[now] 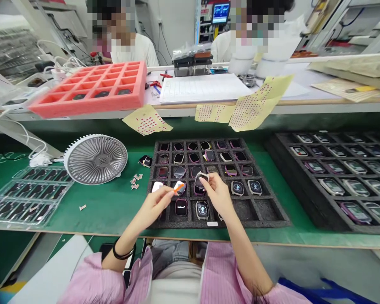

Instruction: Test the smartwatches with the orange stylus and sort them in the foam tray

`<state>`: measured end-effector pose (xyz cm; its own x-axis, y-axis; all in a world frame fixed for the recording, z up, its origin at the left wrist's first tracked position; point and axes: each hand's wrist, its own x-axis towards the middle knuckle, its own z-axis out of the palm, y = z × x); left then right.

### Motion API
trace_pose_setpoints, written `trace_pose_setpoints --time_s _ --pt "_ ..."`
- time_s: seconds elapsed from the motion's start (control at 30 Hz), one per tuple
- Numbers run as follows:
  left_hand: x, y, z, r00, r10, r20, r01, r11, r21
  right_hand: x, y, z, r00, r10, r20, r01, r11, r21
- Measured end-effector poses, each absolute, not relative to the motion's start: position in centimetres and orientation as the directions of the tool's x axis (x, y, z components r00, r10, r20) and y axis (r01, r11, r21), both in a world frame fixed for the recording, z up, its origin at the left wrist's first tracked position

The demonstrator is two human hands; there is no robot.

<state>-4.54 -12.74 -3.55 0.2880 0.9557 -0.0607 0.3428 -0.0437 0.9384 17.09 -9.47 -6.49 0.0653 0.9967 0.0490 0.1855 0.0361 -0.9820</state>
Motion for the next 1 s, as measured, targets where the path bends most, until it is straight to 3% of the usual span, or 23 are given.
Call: trace_pose_setpoints --time_s 0.1,0.2,0.43,0.73,1.0 --pt "-2.6 -12.6 -3.3 0.356 0.933 -0.054 0.214 -0.026 0.976 16.0 -10.0 -4.9 -0.039 0.997 -0.072 -0.230 -0.079 -0.970" --pt "-1.8 -12.3 -3.3 0.366 0.929 -0.053 0.165 -0.009 0.986 14.9 -10.2 -4.0 -0.017 0.987 -0.159 -0.415 -0.152 -0.897" --pt "-1.6 -12.5 -2.9 0.402 0.912 -0.086 0.149 0.028 0.989 13.8 -10.1 -3.7 0.001 0.973 -0.233 -0.503 -0.200 -0.840" --pt "-2.5 -11.8 -2.1 0.530 0.828 -0.182 0.103 0.149 0.983 15.1 -9.8 -3.4 -0.222 0.951 -0.215 -0.372 -0.287 -0.883" --pt "-1.5 -11.8 -3.5 0.481 0.868 -0.121 -0.045 0.162 0.986 12.9 -10.0 -4.0 -0.417 0.871 -0.260 -0.653 -0.486 -0.581"
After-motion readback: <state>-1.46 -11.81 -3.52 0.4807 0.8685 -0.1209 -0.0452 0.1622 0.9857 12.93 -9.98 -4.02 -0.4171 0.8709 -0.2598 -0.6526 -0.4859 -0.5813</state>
